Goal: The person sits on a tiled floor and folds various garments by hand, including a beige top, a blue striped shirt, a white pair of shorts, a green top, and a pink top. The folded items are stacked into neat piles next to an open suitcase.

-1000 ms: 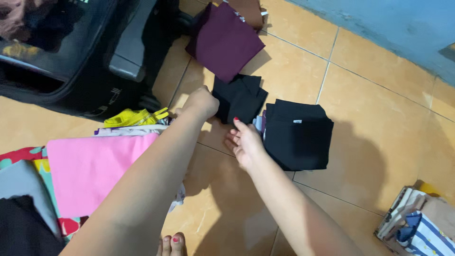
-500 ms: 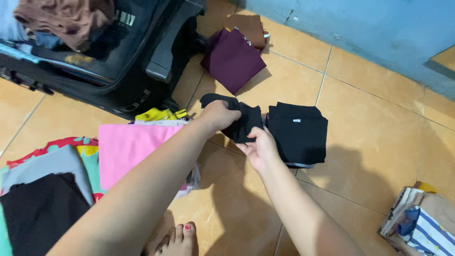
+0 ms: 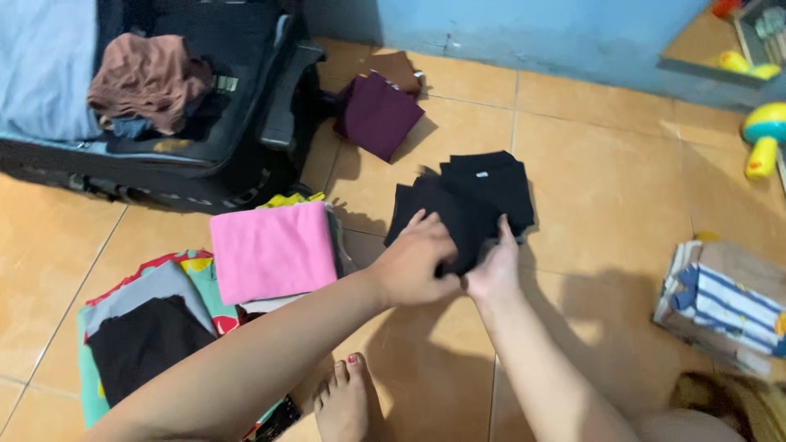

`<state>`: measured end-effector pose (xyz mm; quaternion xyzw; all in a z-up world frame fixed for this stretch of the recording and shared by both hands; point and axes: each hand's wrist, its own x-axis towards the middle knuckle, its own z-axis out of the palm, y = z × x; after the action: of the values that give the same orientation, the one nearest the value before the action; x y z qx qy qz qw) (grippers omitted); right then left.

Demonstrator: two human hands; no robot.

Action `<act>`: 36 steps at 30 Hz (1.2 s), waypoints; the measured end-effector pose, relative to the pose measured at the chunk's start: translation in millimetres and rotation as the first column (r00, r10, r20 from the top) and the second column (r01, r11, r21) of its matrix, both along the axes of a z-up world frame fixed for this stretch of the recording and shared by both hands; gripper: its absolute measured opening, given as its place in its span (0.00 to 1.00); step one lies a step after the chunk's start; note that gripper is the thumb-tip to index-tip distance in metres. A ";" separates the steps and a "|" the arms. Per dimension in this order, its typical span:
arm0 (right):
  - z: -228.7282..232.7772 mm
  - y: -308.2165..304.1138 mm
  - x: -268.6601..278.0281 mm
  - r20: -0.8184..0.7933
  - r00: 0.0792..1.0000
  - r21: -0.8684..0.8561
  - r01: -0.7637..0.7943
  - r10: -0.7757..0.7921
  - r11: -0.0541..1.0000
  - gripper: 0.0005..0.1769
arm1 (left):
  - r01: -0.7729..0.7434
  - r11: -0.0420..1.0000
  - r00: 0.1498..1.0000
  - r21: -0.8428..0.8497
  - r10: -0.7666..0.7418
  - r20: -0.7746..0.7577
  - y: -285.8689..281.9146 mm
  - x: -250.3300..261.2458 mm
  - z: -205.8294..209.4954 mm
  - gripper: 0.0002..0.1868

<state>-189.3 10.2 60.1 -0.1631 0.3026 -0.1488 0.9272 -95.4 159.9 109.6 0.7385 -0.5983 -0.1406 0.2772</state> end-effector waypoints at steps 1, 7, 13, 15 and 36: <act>-2.7 0.3 -10.3 0.036 0.999 -0.028 0.012 -0.011 1.000 0.39 | 0.101 0.992 0.992 -0.074 -0.094 0.083 -3.1 -9.5 1.9 0.19; -6.3 -14.7 -54.2 0.050 0.986 -0.129 -0.149 0.156 0.980 0.47 | 0.385 0.908 0.918 -0.165 -0.358 0.169 -31.9 -33.2 0.6 0.19; -18.3 -48.0 -87.0 0.119 0.940 0.049 -0.329 0.321 0.943 0.53 | 0.097 0.995 0.980 -0.037 -0.102 -0.173 -49.1 -9.3 -7.8 0.43; -32.2 -68.1 -82.4 0.158 0.925 0.109 -0.364 0.345 0.925 0.53 | 0.138 0.990 0.927 0.030 -0.118 -0.355 -46.2 -2.9 -16.7 0.50; -70.6 -35.3 -90.3 -0.515 0.857 -0.810 -0.488 0.004 0.326 0.37 | 0.170 0.976 0.963 0.138 -0.134 -0.235 -34.6 6.2 16.8 0.35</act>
<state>-279.6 -25.1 -10.5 -0.7260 0.3294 -0.1054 0.5944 -89.3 125.3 126.4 0.6891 -0.6054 -0.2907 0.2722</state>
